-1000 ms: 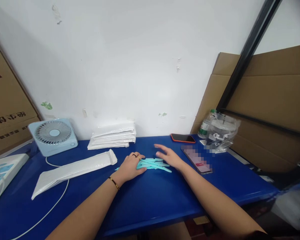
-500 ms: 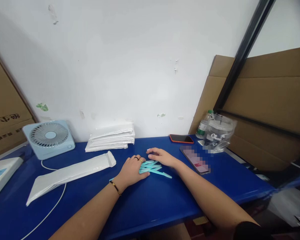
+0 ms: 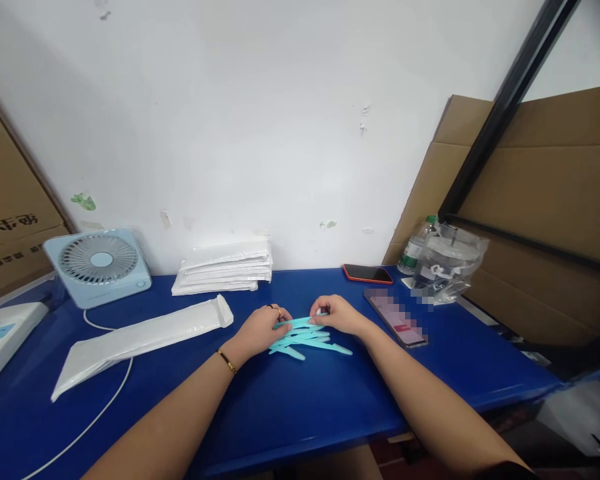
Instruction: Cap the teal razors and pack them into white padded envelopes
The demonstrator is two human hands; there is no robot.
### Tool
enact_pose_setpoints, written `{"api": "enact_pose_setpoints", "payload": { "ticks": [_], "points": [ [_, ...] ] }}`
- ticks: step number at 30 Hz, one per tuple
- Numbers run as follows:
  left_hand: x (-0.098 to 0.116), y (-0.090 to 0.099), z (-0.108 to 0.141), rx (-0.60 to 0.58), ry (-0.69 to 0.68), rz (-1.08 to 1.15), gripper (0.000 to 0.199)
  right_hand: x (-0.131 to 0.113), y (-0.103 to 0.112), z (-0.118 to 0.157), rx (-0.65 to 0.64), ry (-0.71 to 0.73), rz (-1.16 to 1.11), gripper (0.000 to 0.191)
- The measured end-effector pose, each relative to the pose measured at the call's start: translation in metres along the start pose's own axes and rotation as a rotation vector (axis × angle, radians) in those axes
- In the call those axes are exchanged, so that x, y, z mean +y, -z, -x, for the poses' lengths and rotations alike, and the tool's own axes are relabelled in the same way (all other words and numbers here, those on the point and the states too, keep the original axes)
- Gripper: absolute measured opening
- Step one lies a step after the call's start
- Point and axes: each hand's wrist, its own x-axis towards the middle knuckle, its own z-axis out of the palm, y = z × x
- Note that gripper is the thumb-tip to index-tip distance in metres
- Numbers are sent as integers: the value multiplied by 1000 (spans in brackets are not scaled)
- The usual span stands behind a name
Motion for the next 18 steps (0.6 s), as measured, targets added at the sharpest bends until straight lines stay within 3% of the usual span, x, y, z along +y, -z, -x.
{"api": "enact_pose_setpoints", "payload": {
  "ticks": [7, 10, 13, 18],
  "points": [
    [-19, 9, -12, 116, 83, -97, 23, 15, 6, -8, 80, -126, -220, 40],
    [-31, 13, -12, 133, 169, -108, 23, 19, 14, -8, 124, -139, -148, 42],
    [-32, 15, -9, 164, 162, -92, 30, 14, 17, -5, 122, -29, 30, 33],
    [-17, 15, -2, -8, 41, -44, 29, -4, 9, -1, -39, 59, 235, 30]
  ]
}}
